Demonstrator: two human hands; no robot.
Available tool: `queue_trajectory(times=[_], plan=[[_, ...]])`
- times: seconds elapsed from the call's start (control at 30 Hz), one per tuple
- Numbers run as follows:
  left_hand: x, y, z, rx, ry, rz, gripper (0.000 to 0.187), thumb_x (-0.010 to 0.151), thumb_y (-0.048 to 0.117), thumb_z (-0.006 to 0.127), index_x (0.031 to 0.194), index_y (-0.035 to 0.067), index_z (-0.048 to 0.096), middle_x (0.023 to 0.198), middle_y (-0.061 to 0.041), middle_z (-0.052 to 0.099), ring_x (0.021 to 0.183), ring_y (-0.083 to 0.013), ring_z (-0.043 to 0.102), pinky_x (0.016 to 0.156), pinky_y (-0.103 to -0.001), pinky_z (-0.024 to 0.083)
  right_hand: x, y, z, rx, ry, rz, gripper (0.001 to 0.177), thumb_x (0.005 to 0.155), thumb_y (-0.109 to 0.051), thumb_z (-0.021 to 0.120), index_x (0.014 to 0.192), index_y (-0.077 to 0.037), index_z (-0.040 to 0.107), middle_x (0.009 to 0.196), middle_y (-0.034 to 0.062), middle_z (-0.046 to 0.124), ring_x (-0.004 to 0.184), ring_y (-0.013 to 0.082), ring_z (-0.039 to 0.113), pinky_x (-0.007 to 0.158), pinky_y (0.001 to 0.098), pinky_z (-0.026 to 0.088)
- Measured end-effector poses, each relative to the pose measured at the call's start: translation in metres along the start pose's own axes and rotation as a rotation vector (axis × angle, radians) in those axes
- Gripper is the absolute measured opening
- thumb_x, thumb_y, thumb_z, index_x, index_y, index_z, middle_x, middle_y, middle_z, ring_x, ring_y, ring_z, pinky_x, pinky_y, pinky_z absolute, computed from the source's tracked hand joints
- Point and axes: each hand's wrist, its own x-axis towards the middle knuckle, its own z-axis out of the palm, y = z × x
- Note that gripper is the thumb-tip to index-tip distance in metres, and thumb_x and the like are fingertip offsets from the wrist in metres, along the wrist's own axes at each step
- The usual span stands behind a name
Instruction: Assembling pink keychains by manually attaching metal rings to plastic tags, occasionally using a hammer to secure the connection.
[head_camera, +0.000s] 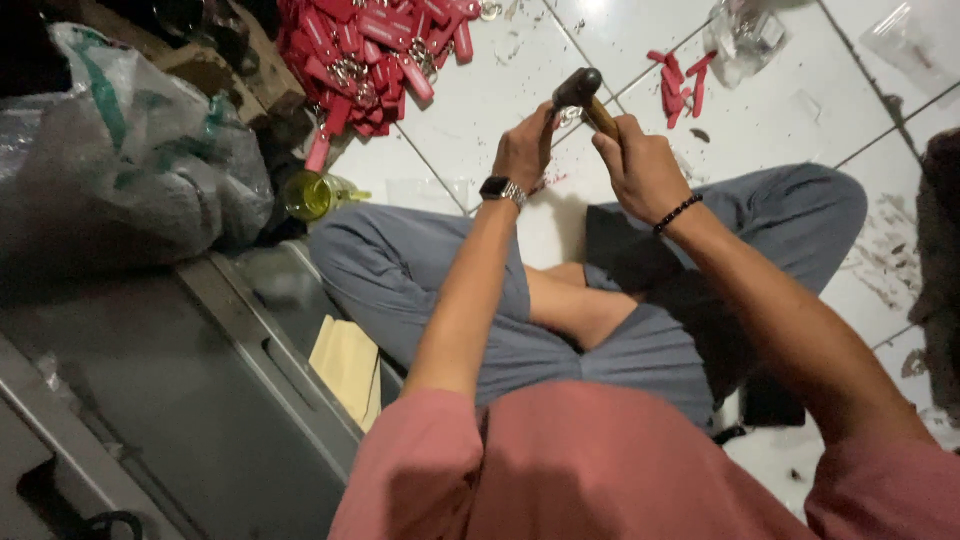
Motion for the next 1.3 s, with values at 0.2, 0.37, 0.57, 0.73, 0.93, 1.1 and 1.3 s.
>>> queue_trajectory(times=[0.2,0.37,0.57,0.73,0.93,1.1,1.3], plan=[[-0.001,0.027,-0.019,-0.367,0.057,-0.374,0.016,0.101,0.017,0.059,0.116,0.016,0.064,0.101,-0.009,0.079,0.099,-0.0298,0.076,0.089,-0.042,0.061,0.037,0.066,0.013,-0.098,0.093,0.075,0.039,0.117,-0.047,0.049,0.120,-0.009,0.059,0.085,0.0271,0.068,0.087,0.0529,0.070,0.074,0.0606,0.056],[0.009,0.049,-0.048,-0.386,0.168,-0.408,0.013,0.103,0.020,0.060,0.116,0.018,0.064,0.103,-0.009,0.079,0.101,-0.0280,0.075,0.091,-0.041,0.060,0.041,0.076,0.007,-0.224,0.147,0.094,0.035,0.115,-0.042,0.051,0.122,-0.009,0.061,0.088,0.0220,0.071,0.089,0.0473,0.072,0.075,0.0581,0.056],[-0.038,-0.005,-0.026,0.194,-0.240,-0.283,0.025,0.099,0.034,0.064,0.122,0.024,0.067,0.095,-0.008,0.070,0.094,-0.0291,0.072,0.083,-0.045,0.059,0.049,0.108,0.021,-0.453,0.213,0.042,0.026,0.104,-0.035,0.063,0.123,-0.017,0.064,0.092,0.0107,0.072,0.089,0.0364,0.075,0.073,0.0518,0.058],[-0.041,-0.002,-0.028,0.543,-0.626,-0.219,0.022,0.090,0.043,0.069,0.112,0.038,0.070,0.097,0.007,0.066,0.101,-0.0197,0.069,0.086,-0.043,0.059,0.059,0.137,0.036,-0.521,0.290,-0.004,0.028,0.097,-0.031,0.070,0.123,-0.019,0.070,0.102,0.0087,0.069,0.096,0.0313,0.068,0.077,0.0440,0.053],[-0.027,0.015,-0.031,0.420,-0.505,-0.225,0.030,0.090,0.050,0.062,0.101,0.023,0.071,0.093,-0.002,0.067,0.096,-0.0257,0.070,0.082,-0.046,0.057,0.059,0.145,0.047,-0.422,0.267,0.103,0.029,0.095,-0.031,0.067,0.120,-0.018,0.073,0.113,0.0093,0.062,0.111,0.0297,0.054,0.086,0.0418,0.042],[-0.009,0.007,-0.004,0.505,-0.231,-0.004,0.039,0.099,0.042,0.062,0.130,0.018,0.057,0.114,-0.006,0.060,0.113,-0.0253,0.058,0.094,-0.041,0.051,0.047,0.119,0.045,-0.265,0.323,0.039,0.021,0.099,-0.028,0.065,0.111,-0.014,0.074,0.112,0.0115,0.061,0.110,0.0303,0.055,0.090,0.0421,0.043],[-0.008,-0.002,0.005,0.329,-0.299,-0.089,0.022,0.100,0.033,0.060,0.115,0.018,0.058,0.102,-0.003,0.056,0.102,-0.0269,0.060,0.091,-0.042,0.051,0.038,0.108,0.049,-0.112,0.383,-0.098,0.016,0.099,-0.031,0.068,0.112,-0.022,0.072,0.100,0.0054,0.063,0.099,0.0260,0.062,0.084,0.0412,0.052]])
